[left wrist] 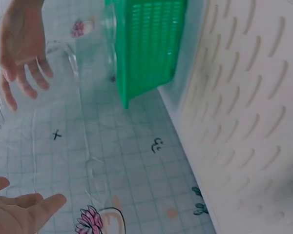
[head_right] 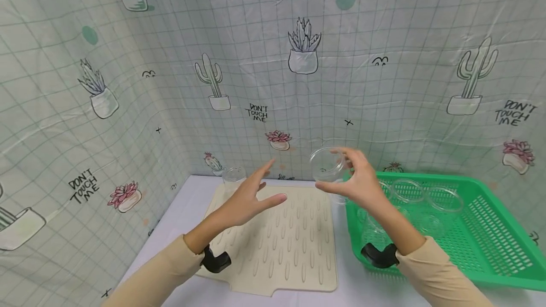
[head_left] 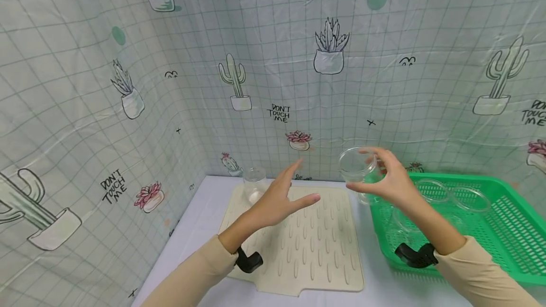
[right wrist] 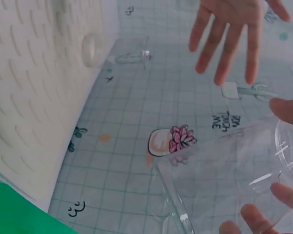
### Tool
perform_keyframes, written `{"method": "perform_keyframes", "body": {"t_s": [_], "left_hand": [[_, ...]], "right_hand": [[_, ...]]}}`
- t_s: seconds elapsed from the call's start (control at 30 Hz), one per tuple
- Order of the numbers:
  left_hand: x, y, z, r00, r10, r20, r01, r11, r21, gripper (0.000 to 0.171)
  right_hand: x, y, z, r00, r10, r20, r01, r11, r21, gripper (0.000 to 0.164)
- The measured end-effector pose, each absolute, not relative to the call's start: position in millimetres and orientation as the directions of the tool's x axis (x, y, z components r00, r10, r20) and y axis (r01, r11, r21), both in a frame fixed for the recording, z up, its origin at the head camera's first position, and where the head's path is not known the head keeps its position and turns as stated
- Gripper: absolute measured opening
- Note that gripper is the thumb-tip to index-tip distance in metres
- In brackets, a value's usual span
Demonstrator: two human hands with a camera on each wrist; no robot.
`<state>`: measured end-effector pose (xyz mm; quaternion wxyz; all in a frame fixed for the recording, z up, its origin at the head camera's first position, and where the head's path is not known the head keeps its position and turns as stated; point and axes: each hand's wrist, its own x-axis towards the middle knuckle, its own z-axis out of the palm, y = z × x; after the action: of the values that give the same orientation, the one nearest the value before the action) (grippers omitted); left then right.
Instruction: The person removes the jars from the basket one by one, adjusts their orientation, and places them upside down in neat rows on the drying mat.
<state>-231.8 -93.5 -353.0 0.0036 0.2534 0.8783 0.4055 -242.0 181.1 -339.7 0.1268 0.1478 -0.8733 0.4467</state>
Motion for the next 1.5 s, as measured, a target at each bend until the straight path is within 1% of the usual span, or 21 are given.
{"method": "perform_keyframes", "body": {"t_s": [0.1,0.2,0.33,0.5,0.7,0.9,1.13,1.23,1.33,1.5], "left_hand": [[-233.8,-83.3,-349.6,-0.871,0.441,0.215,0.435,0.490,0.756,0.085],[-238.0,-73.6,-347.6,-0.856,0.446,0.261,0.457,0.417,0.786,0.084],[-240.1,-61.0,-340.8,-0.846,0.441,0.300,0.466,0.338,0.818,0.084],[-239.1,-48.1,-332.0,-0.856,0.417,0.307,0.443,0.285,0.850,0.083],[-252.0,-38.5,-341.9,-0.843,0.385,0.375,0.492,0.272,0.827,0.078],[-252.2,-35.5,-340.8,-0.859,0.364,0.359,0.473,0.300,0.828,0.073],[-253.9,-36.7,-344.1,-0.873,0.366,0.324,0.429,0.259,0.865,0.067],[-253.8,-38.0,-344.5,-0.877,0.359,0.319,0.424,0.265,0.866,0.065],[-252.6,-39.1,-343.8,-0.880,0.353,0.317,0.422,0.278,0.863,0.063],[-251.2,-41.4,-342.9,-0.884,0.353,0.305,0.405,0.255,0.878,0.063]], "right_hand": [[-244.3,174.7,-343.2,-0.889,-0.153,0.431,-0.430,0.600,-0.675,0.079],[-246.4,168.0,-345.8,-0.843,-0.166,0.512,-0.489,0.636,-0.597,0.079],[-248.1,160.2,-348.4,-0.780,-0.183,0.599,-0.533,0.695,-0.482,0.079],[-248.8,151.3,-348.5,-0.717,-0.206,0.665,-0.562,0.736,-0.378,0.079],[-249.7,143.7,-347.5,-0.652,-0.232,0.722,-0.563,0.786,-0.255,0.075],[-250.1,137.6,-346.2,-0.615,-0.260,0.744,-0.533,0.833,-0.150,0.076],[-247.3,131.9,-347.6,-0.563,-0.297,0.771,-0.529,0.846,-0.060,0.078],[-246.0,130.1,-348.8,-0.554,-0.306,0.775,-0.530,0.847,-0.044,0.077],[-245.3,129.4,-349.7,-0.558,-0.309,0.770,-0.527,0.849,-0.041,0.078],[-244.4,130.7,-349.4,-0.567,-0.315,0.761,-0.537,0.842,-0.052,0.084]]}}
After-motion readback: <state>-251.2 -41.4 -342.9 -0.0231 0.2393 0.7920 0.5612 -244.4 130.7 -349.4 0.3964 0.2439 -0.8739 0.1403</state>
